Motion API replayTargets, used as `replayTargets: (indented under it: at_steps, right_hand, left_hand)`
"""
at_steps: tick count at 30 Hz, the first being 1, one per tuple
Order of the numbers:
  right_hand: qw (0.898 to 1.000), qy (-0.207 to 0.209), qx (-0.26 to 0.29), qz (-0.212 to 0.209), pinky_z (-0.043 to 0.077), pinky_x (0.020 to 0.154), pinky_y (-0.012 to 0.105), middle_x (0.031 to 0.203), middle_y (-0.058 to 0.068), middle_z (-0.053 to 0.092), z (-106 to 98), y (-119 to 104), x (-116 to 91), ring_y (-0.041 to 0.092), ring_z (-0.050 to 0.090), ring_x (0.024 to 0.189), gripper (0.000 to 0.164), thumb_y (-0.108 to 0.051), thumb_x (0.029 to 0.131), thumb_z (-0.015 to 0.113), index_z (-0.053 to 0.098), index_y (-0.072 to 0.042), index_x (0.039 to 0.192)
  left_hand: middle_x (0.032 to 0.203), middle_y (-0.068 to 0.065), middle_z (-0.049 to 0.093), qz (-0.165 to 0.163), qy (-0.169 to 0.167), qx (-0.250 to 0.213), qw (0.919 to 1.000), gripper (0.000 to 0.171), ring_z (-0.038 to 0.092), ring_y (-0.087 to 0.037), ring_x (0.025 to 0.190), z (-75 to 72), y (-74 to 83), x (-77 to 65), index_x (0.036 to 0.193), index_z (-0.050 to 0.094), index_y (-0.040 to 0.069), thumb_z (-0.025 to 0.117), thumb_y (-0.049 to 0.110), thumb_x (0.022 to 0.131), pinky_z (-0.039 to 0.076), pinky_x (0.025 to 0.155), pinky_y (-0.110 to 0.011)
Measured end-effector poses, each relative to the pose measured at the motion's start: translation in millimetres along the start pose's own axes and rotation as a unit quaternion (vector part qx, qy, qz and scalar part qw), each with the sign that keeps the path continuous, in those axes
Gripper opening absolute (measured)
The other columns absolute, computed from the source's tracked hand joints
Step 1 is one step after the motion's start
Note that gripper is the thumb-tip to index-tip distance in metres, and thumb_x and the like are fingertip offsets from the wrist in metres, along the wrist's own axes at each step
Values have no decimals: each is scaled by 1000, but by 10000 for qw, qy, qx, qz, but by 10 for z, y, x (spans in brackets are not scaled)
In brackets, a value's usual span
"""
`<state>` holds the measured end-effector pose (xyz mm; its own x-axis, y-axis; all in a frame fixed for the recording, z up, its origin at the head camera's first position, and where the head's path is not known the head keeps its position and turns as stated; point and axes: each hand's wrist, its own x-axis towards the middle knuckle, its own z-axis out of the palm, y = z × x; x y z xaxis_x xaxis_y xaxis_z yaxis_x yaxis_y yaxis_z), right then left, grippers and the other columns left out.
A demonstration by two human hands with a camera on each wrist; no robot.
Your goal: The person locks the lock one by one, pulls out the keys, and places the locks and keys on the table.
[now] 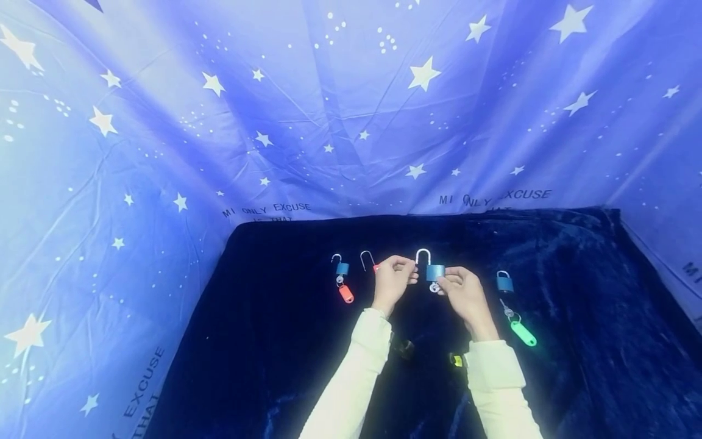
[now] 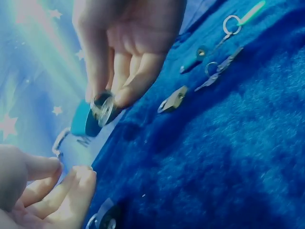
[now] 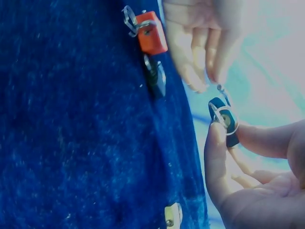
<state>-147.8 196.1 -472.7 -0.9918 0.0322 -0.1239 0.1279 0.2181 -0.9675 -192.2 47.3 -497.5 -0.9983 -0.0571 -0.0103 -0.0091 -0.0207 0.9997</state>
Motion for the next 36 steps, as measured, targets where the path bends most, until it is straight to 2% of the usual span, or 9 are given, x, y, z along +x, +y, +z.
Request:
replayTargets:
  at_steps: [2, 6, 11, 17, 22, 25, 29, 32, 36]
  right_hand:
    - [10000, -55, 48, -33, 58, 76, 23, 96, 3, 66, 12, -14, -16, -5, 62, 76, 40, -4, 100, 54, 42, 21, 130]
    - [9998, -196, -20, -58, 58, 78, 25, 106, 14, 66, 40, -53, -42, -5, 62, 79, 42, -5, 101, 53, 41, 20, 132]
    - [9995, -257, -128, -108, 58, 80, 27, 110, 21, 64, 58, -108, -66, -5, 62, 79, 42, -5, 101, 53, 40, 20, 132]
    - [9994, -213, -190, -189, 58, 78, 27, 106, 17, 64, 46, -153, -81, -4, 63, 78, 42, -5, 101, 53, 40, 21, 131]
    - [9995, -254, -128, -152, 58, 78, 26, 106, 16, 65, 53, -151, -93, -3, 63, 79, 42, -6, 101, 54, 41, 20, 131]
    - [9994, -302, -137, -99, 58, 79, 27, 107, 16, 65, 64, -147, -99, -2, 63, 80, 42, -8, 102, 53, 42, 19, 132]
    - [9993, -341, -133, -55, 57, 80, 27, 108, 16, 64, 74, -151, -106, -1, 63, 81, 42, -9, 102, 53, 42, 18, 132]
    - [9994, -357, -16, -9, 57, 79, 26, 107, 13, 65, 75, -154, -111, -1, 63, 81, 42, -9, 102, 53, 42, 18, 133]
    - [9992, -383, 140, -10, 57, 78, 22, 104, 7, 66, 79, -148, -116, -1, 63, 81, 43, -10, 102, 53, 42, 18, 132]
  left_hand:
    - [87, -29, 72, -84, -24, -254, 9996, 12, 71, -45, 79, -31, -9, 25, 95, 67, -10, 60, 0, 94, 61, 64, -33]
    - [97, -32, 71, -389, -422, -882, 9944, 18, 69, -49, 92, -95, 12, 66, 105, 66, -13, 57, 0, 98, 61, 71, -34]
    - [105, -30, 70, -623, -785, -1320, 9862, 21, 71, -42, 96, -124, 58, 105, 112, 66, -10, 57, 5, 99, 60, 79, -35]
    - [104, -24, 73, -533, -934, -1332, 9852, 22, 73, -23, 88, -91, 97, 115, 114, 66, -5, 58, 9, 100, 59, 84, -37]
    - [111, -15, 74, -435, -1463, -1025, 9830, 30, 72, -16, 96, -77, 122, 105, 124, 64, -1, 57, 17, 101, 58, 87, -32]
    - [115, -10, 73, -354, -1772, -852, 9798, 32, 71, -15, 101, -79, 128, 100, 129, 63, 5, 56, 21, 102, 56, 87, -28]
    - [115, -11, 73, -312, -1918, -888, 9769, 30, 70, -16, 104, -78, 120, 100, 128, 64, 11, 53, 23, 103, 56, 87, -28]
    - [116, -13, 73, -350, -1993, -994, 9742, 35, 70, -17, 105, -80, 103, 101, 128, 63, 9, 48, 31, 105, 56, 88, -29]
    - [117, -19, 71, -354, -2065, -1137, 9712, 46, 70, -20, 106, -83, 96, 97, 131, 58, 0, 47, 36, 105, 56, 90, -31]
